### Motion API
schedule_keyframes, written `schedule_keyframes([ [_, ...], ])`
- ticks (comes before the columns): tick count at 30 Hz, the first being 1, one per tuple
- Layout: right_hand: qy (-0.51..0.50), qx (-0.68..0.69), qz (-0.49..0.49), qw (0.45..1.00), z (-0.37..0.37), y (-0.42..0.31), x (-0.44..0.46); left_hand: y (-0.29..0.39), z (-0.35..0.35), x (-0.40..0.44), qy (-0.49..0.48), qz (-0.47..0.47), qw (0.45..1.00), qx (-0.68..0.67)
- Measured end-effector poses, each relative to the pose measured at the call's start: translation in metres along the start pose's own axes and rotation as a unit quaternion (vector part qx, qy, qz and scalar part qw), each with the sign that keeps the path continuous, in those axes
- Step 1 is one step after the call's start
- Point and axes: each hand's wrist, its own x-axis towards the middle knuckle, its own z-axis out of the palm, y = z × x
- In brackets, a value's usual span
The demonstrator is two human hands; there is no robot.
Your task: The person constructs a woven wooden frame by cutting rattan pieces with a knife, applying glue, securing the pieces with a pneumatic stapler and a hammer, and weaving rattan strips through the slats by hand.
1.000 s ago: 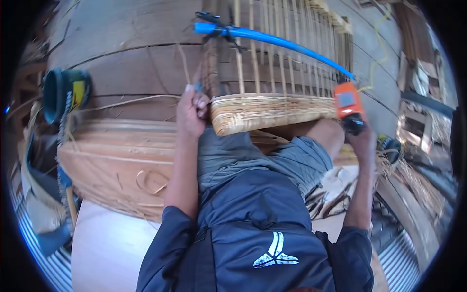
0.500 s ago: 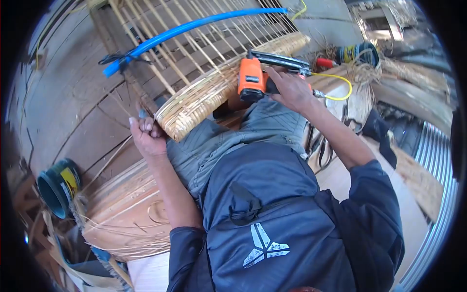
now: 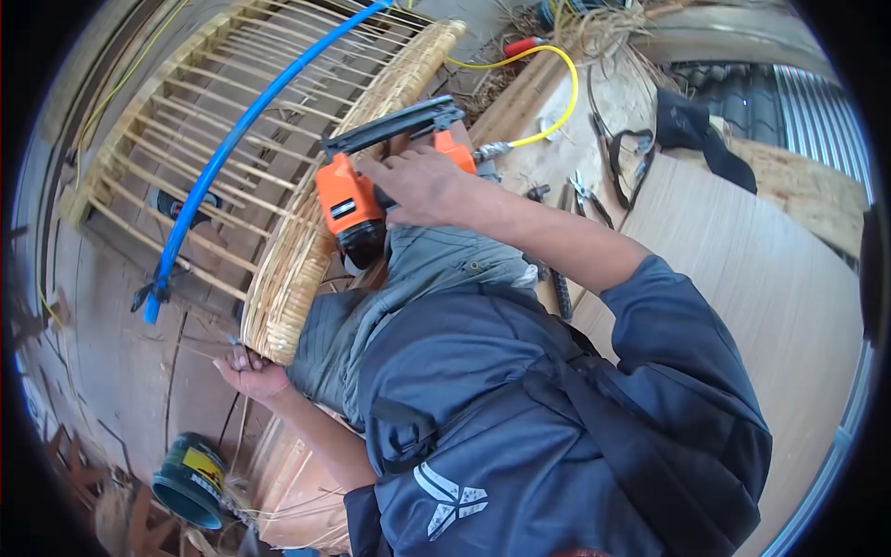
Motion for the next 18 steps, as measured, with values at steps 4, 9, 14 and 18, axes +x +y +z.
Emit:
schedule_keyframes([
  [4,-0.010,0.003,-0.046,0.999,0.003,0.014,0.001,0.002,0.015,-0.005,0.077,0.024,0.996,0.034],
  [9,0.158,0.137,-0.021,0.978,-0.041,0.057,-0.030,-0.001,0.015,-0.004,0.084,0.019,0.996,0.019],
  [14,0.369,0.321,0.203,0.848,-0.083,0.095,-0.112,0.001,0.016,-0.006,0.093,-0.014,0.994,0.050],
  [18,0.331,0.363,0.134,0.861,-0.041,0.072,-0.106,-0.001,0.001,-0.003,0.122,-0.014,0.992,-0.008],
])
